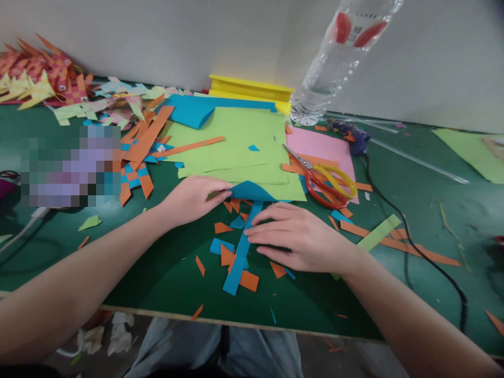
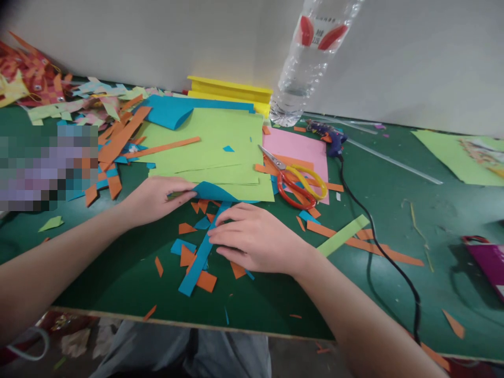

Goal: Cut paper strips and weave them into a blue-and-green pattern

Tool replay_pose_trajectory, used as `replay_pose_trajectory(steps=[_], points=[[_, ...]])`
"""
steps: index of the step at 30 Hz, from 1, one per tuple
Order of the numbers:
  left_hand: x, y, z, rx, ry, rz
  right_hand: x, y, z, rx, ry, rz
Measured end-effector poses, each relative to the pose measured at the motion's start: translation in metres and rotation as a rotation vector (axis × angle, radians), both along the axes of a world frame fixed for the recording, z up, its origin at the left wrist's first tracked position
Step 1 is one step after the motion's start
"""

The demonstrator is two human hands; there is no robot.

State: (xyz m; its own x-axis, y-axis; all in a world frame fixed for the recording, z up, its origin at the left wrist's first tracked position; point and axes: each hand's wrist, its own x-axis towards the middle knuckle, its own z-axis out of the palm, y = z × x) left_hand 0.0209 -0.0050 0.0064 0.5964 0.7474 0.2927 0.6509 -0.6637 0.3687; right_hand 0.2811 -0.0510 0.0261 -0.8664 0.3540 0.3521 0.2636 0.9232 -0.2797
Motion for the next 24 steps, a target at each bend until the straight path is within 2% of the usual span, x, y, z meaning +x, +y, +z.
replay_pose_trajectory(steps=[12,15,19,21,24], points=[[-0.002,-0.002,-0.002,0.066,0.055,-0.041,-0.015,-0.016,0.001,-0.169,-0.213,0.083],[-0.002,-0.002,-0.003,0.073,0.045,-0.043,-0.012,-0.013,0.001,-0.094,-0.117,0.016],[-0.001,-0.001,-0.003,0.092,0.04,-0.035,-0.007,-0.006,-0.002,0.125,-0.09,-0.122],[-0.001,-0.001,-0.002,0.087,0.045,-0.033,-0.006,-0.004,-0.003,0.196,-0.121,-0.149],[-0.002,-0.001,-0.003,0.085,0.05,-0.028,-0.007,-0.003,-0.003,0.221,-0.134,-0.133]])
